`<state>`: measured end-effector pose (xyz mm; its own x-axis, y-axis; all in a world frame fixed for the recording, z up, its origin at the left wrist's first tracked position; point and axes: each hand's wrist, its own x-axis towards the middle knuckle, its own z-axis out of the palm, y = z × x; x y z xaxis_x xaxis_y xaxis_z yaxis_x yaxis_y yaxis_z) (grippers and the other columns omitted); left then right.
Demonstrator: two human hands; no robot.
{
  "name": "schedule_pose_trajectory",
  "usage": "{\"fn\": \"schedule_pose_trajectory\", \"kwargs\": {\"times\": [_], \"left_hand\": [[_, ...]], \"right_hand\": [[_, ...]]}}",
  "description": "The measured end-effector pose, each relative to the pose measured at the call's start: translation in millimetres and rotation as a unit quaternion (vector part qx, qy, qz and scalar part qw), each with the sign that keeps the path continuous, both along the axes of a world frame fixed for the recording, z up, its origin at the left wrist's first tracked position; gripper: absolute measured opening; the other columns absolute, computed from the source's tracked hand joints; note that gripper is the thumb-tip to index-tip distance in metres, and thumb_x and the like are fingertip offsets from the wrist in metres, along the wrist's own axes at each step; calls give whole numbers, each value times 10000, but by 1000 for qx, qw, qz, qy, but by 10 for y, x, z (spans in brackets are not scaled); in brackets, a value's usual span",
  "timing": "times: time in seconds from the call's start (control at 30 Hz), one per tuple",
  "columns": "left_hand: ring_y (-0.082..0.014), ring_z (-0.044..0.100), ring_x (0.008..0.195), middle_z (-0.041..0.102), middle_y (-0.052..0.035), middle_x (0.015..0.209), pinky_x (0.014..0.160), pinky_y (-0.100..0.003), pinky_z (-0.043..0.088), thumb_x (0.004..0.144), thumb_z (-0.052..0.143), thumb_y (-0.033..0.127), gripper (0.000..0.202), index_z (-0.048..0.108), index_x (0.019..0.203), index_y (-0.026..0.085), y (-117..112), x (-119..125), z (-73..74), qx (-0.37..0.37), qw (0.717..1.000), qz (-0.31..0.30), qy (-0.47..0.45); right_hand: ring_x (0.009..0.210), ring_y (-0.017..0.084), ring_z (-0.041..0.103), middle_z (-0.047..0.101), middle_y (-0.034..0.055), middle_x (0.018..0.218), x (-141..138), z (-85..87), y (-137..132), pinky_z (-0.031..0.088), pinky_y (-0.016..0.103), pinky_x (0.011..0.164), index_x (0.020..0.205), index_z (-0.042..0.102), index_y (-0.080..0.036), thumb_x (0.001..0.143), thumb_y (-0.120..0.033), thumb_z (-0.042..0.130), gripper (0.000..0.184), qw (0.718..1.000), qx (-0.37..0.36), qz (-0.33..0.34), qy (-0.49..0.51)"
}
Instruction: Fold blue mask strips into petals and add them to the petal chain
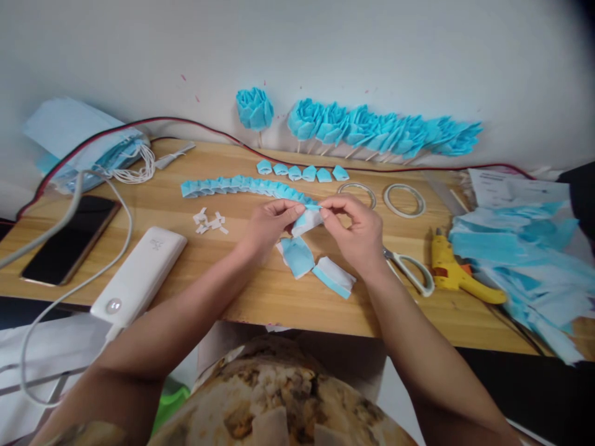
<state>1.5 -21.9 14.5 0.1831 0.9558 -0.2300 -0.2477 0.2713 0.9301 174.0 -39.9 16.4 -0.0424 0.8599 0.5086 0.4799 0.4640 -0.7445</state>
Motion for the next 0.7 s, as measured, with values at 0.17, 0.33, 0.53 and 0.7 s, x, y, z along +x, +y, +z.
{"fn": "schedule_pose_trajectory", "kwargs": {"times": [0.17, 0.33, 0.53, 0.7], "left_hand": [[-65, 498, 536, 604, 25, 605, 561, -208, 412, 817, 776, 263, 200, 678, 690, 144, 13, 0, 11, -35, 998, -12, -58], [-72, 511, 548, 614, 21, 609, 574, -214, 428, 793, 802, 257, 182, 690, 703, 145, 26, -7, 8, -41, 996, -14, -81], [-75, 515, 570, 611, 22, 614, 592, -218, 438, 797, 777, 244, 124, 724, 737, 149, 42, -11, -14, -20, 998, 6, -56], [-71, 493, 567, 610, 24, 621, 564, -213, 415, 769, 785, 300, 163, 729, 726, 153, 23, 1, -30, 24, 999, 3, -25]], "right_hand": [[950, 232, 701, 764, 3, 966, 36, 6, 29, 535, 453, 892, 905, 738, -324, 905, -217, 624, 156, 993, 70, 23, -98], [950, 233, 694, 769, 8, 1014, 55, -17, 39, 530, 453, 880, 930, 756, -331, 904, -189, 623, 196, 985, 99, 40, -135], [1110, 241, 692, 760, 17, 1171, 54, 28, -1, 534, 468, 983, 1122, 727, -330, 949, -306, 601, 216, 998, -25, 63, -16], [1057, 225, 720, 769, 27, 1110, 49, -50, 38, 591, 413, 904, 1211, 687, -315, 932, -510, 627, 346, 968, -186, 83, 145]]}}
